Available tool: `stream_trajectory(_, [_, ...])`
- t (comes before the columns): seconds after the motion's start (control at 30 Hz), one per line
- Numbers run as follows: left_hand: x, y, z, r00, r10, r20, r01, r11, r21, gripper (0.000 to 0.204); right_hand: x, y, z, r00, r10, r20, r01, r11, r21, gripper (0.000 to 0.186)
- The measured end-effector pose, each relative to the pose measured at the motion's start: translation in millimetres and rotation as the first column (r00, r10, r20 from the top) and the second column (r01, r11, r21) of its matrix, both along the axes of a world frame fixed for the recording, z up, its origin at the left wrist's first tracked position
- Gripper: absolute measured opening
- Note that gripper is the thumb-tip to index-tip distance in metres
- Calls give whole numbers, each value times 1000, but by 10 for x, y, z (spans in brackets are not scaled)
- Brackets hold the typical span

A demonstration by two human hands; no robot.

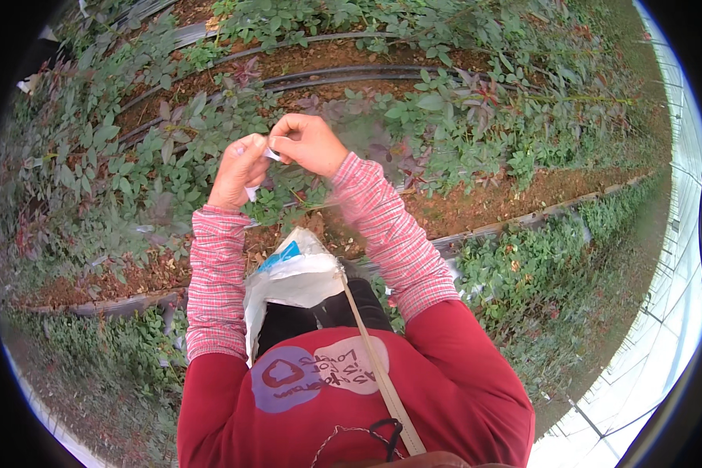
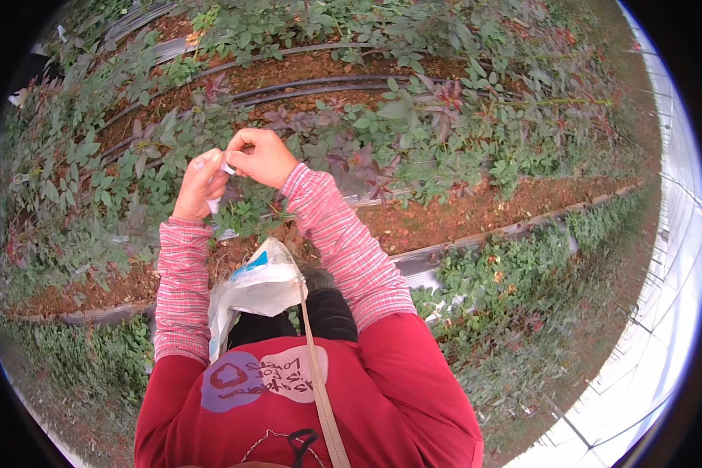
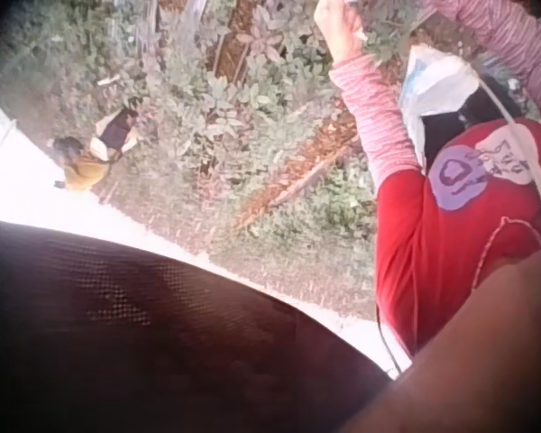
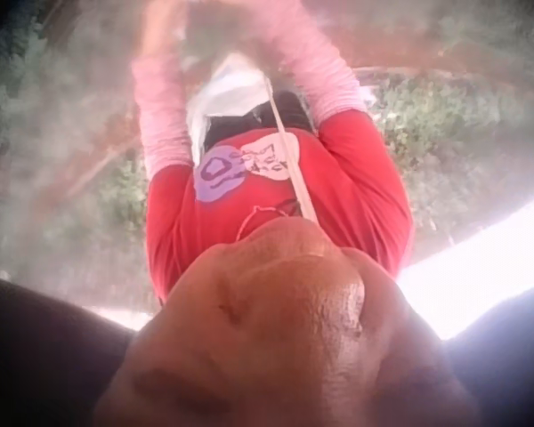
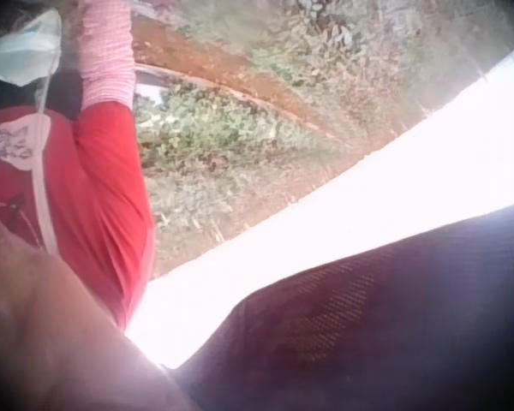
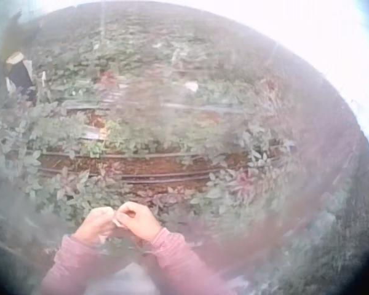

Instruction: The person walks along rows of low-growing plants in a greenhouse and repeatedly plucks small leaves or stems by hand, placing them into a white bag carried on the chest. The person moves steadily down the row, handling plants one at a time.

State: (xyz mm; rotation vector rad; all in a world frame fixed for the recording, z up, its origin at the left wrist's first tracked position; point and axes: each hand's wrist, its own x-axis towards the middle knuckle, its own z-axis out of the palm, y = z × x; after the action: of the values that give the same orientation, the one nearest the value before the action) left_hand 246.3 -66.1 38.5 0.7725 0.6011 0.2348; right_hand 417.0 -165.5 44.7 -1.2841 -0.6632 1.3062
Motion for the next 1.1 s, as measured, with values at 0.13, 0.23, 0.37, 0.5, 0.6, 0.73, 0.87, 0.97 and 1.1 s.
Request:
stream_trajectory(0.13, [62, 63, -69, 998, -29, -59, 33, 996, 82, 22, 70, 18, -105, 972, 135, 194, -136, 991, -7, 17])
stream_trajectory(0.23, [37, 189, -83, 995, -95, 30, 94, 995, 14, 20, 122, 146, -97, 984, 51, 173, -44, 998, -49, 12])
stream_trajectory(0.37, [1, 365, -82, 997, -30, -77, 47, 972, 229, 16, 58, 415, -148, 988, 18, 152, -3, 995, -99, 14])
stream_trajectory(0.5, [88, 565, -578, 926, 342, -160, -68, 569, 819, 22, -3, 729, -350, 825, 51, 563, 22, 992, -122, 16])
stream_trajectory(0.6, [244, 610, -635, 810, 582, -77, -84, 245, 966, 22, -98, 918, -377, 646, -3, 763, 36, 999, -27, 20])
stream_trajectory(0.73, [419, 675, -706, 691, 720, 64, -177, 83, 981, 16, -124, 1156, -627, 567, -89, 819, 65, 996, 64, 33])
stream_trajectory(0.87, [495, 791, -855, 713, 689, 128, -330, 168, 929, 24, -150, 1271, -742, 491, -168, 855, 68, 986, 155, 28])
stream_trajectory(0.97, [555, 845, -963, 700, 705, 115, -510, 381, 771, 13, -149, 1344, -821, 504, -218, 836, 81, 975, 205, 22])
stream_trajectory(1.1, [481, 977, -1053, 819, 566, 95, -427, 490, 760, 16, -79, 1411, -940, 670, -282, 687, 190, 959, 209, 15])
